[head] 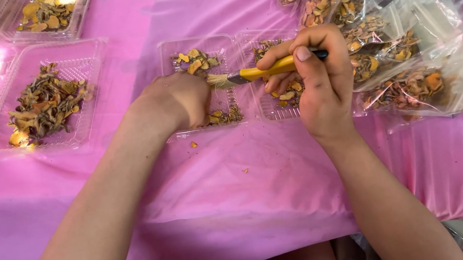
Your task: Sorting and cleaning dried leaves in plastic containers using a small brush and hands.
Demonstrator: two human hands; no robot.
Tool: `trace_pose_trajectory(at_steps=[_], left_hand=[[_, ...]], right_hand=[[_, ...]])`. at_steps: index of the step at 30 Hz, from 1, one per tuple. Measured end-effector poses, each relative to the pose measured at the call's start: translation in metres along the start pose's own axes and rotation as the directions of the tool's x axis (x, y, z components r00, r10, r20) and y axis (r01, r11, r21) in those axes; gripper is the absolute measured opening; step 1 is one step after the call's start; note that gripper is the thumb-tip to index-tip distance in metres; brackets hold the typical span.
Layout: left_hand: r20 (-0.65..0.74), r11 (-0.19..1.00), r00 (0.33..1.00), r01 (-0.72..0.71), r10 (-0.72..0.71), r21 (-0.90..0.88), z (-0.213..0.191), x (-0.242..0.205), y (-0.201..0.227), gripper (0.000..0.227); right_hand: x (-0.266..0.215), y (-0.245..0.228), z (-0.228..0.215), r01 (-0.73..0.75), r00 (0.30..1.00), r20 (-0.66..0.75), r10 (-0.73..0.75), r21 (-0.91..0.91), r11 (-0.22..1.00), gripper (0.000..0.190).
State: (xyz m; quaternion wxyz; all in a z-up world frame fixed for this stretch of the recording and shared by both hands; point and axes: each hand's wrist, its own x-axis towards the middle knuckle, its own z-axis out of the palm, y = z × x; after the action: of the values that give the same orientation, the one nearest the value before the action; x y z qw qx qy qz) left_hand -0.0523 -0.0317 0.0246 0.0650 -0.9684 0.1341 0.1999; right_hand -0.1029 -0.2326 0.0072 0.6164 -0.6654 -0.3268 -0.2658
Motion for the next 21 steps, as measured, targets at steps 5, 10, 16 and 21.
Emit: trace_pose_trajectory(at_steps=[5,10,16,21], left_hand=[[-0.201,0.986,0.974,-0.128,0.105,-0.107,0.027,0.025,-0.016,0.013],[-0.492,0.920,0.832,-0.366,0.255,-0.143,0.044,0.042,-0.036,0.012],[-0.233,0.999,0.972,-0.031,0.024,-0.026,0.022,0.002,-0.017,0.039],[-0.232,0.999,0.972,-0.043,0.041,-0.005,0.026,0.016,-0.014,0.013]], right_hand=[[-0.001,0.003,-0.001,-0.017,1.000,-0.001,0.017,0.010,1.000,0.025],[0.000,0.003,-0.003,0.001,1.000,-0.012,-0.001,-0.006,1.000,0.023],[0.000,0.004,-0.001,0.007,1.000,-0.006,-0.007,-0.014,1.000,0.024],[-0.001,0.009,-0.002,0.010,1.000,-0.006,-0.010,0.003,1.000,0.025]])
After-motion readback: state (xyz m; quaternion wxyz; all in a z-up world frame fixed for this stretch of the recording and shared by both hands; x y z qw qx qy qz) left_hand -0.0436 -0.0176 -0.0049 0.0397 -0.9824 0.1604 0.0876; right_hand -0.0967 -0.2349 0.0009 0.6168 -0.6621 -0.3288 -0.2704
